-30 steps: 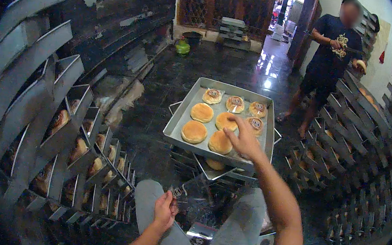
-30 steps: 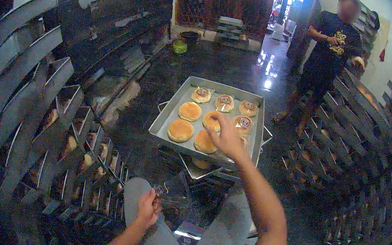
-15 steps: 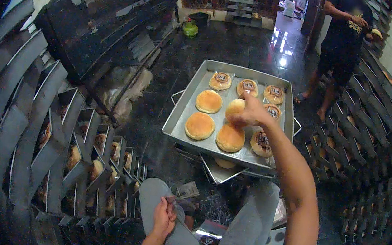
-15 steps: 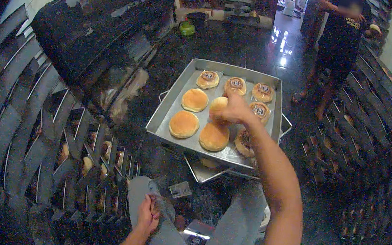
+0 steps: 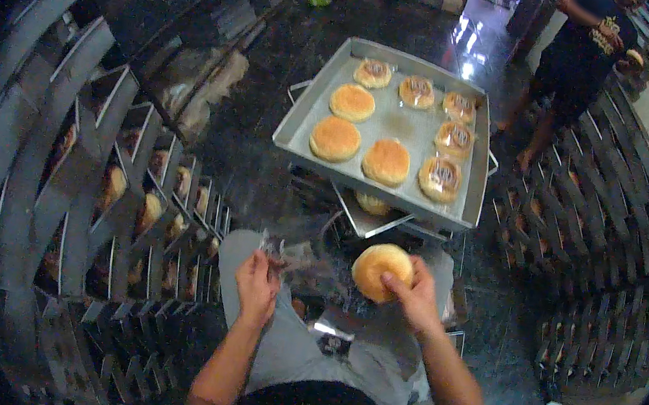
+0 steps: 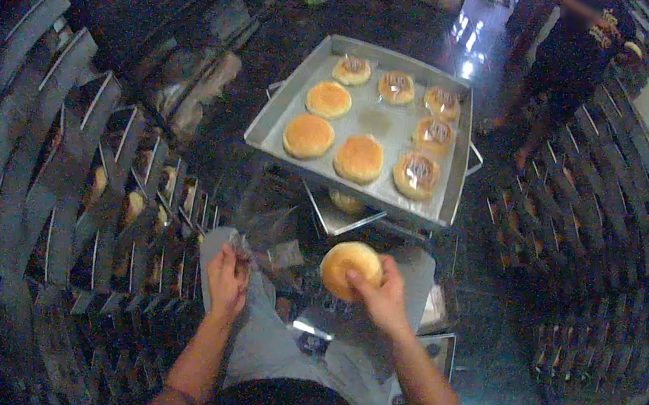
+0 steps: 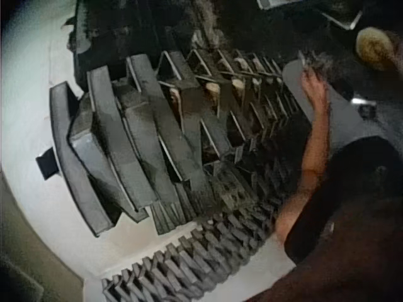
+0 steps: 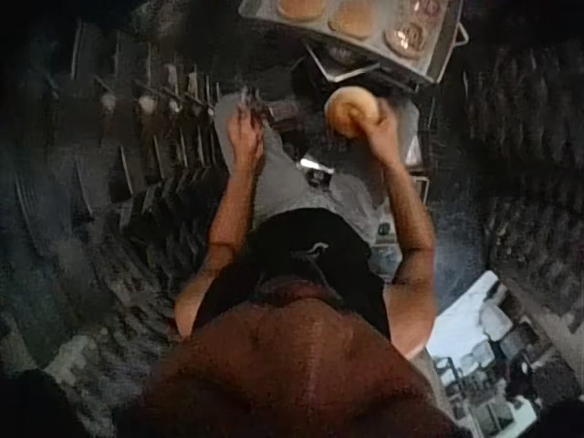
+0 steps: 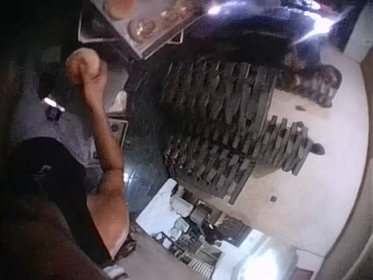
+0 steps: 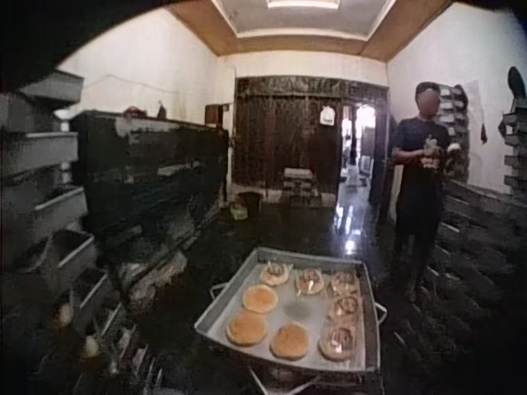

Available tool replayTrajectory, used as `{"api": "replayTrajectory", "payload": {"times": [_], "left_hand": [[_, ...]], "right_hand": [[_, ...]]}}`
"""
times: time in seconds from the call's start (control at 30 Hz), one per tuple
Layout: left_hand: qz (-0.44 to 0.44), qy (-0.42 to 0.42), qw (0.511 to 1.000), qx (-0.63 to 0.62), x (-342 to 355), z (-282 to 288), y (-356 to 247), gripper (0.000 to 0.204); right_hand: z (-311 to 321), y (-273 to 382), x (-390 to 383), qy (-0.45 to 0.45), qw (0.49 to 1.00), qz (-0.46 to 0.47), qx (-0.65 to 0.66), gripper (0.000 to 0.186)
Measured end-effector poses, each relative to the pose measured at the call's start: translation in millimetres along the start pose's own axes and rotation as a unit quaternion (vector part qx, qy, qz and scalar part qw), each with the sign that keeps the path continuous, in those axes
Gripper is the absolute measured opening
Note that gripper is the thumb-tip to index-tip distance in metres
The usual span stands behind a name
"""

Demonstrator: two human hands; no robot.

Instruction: The person takes bread buns from a metal tray, places each bun into a plastic bag, and returns the bagged buns to the tray.

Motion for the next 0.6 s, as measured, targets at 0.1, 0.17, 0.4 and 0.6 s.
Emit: {"api": "replayTrajectory", "payload": {"times": [0.1, 0.17, 0.4, 0.6], "left_hand": [[-0.012, 0.013, 0.995, 0.096, -8.9, 1.6, 6.2, 0.031], [-0.071, 0.044, 0.979, 0.188, -18.6, -2.5, 8.8, 0.027], [-0.083, 0.330, 0.928, 0.147, -35.9, -57.1, 0.6, 0.077], [0.001, 0.343, 0.910, -0.231, -76.6, -126.6, -38.6, 0.098]], "right_hand": [[-30.1, 14.9, -50.6, -0.032, 0.938, 0.048, 0.341, 0.049], [-28.2, 12.4, -67.6, -0.015, 0.953, 0.032, 0.300, 0.048], [-21.8, 23.2, -104.1, -0.005, 0.944, 0.278, -0.179, 0.050], [-62.7, 24.5, -106.0, -0.003, 0.846, 0.443, -0.297, 0.066]]}}
Point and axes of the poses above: each hand's wrist, its own x-axis towards the middle knuckle, its own z-axis out of the back of the hand, y = z × x, the point moved 2 cm from there along x, towards the middle knuckle, and after that the axes turned 5 degrees about x, right-handed, at the moved point
